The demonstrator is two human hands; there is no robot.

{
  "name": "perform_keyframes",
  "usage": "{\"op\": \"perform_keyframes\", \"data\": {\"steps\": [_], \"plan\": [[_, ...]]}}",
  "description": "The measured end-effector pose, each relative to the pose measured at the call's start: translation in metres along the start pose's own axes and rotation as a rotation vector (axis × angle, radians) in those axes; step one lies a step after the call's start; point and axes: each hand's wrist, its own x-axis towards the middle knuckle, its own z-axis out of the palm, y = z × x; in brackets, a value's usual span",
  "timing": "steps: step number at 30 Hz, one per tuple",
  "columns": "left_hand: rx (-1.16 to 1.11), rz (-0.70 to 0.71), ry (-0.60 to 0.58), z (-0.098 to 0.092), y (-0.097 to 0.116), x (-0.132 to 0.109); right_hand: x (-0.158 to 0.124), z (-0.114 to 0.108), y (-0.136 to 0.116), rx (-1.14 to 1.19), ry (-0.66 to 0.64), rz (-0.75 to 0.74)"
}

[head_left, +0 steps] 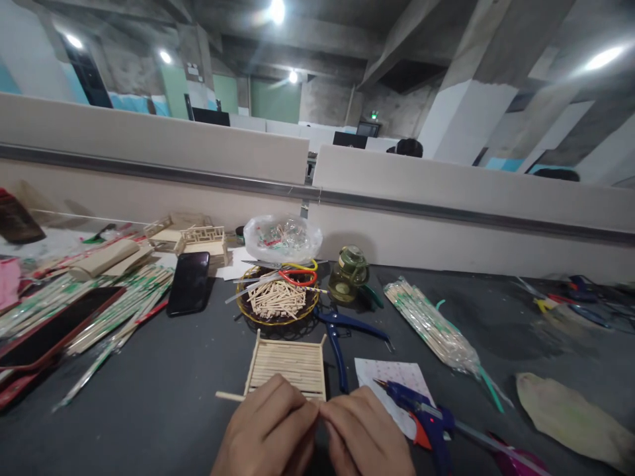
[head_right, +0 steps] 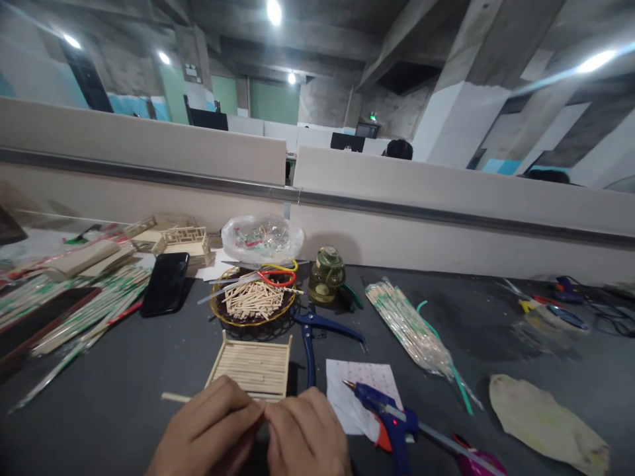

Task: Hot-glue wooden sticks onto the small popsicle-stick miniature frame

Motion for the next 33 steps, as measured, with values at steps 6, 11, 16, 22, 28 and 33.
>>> {"op": "perform_keyframes", "data": {"steps": [6, 11, 16, 22, 28, 33], "plan": [[-0.086, -0.135, 0.011, -0.015, -0.007, 0.004, -0.006, -0.011, 0.009, 0.084, 0.102, 0.361], [-0.105, -0.628, 0.346, -0.043, -0.041, 0.004, -0.015, 0.003, 0.034, 0.15, 0.028, 0.667], [-0.346, -0.924, 0.615, -0.052, -0.07, 0.002, -0.021, 0.03, 0.039, 0.2, -0.112, 0.673], [-0.357, -0.867, 0.477, -0.041, -0.068, -0.001, -0.021, 0.033, 0.038, 0.208, -0.147, 0.674], [-0.413, -0.838, 0.416, -0.037, -0.07, -0.005, -0.022, -0.003, 0.044, -0.035, 0.074, 0.76], [-0.477, -0.877, 0.384, -0.037, -0.067, -0.002, -0.048, -0.069, 0.049, -0.452, 0.004, 0.698]]}}
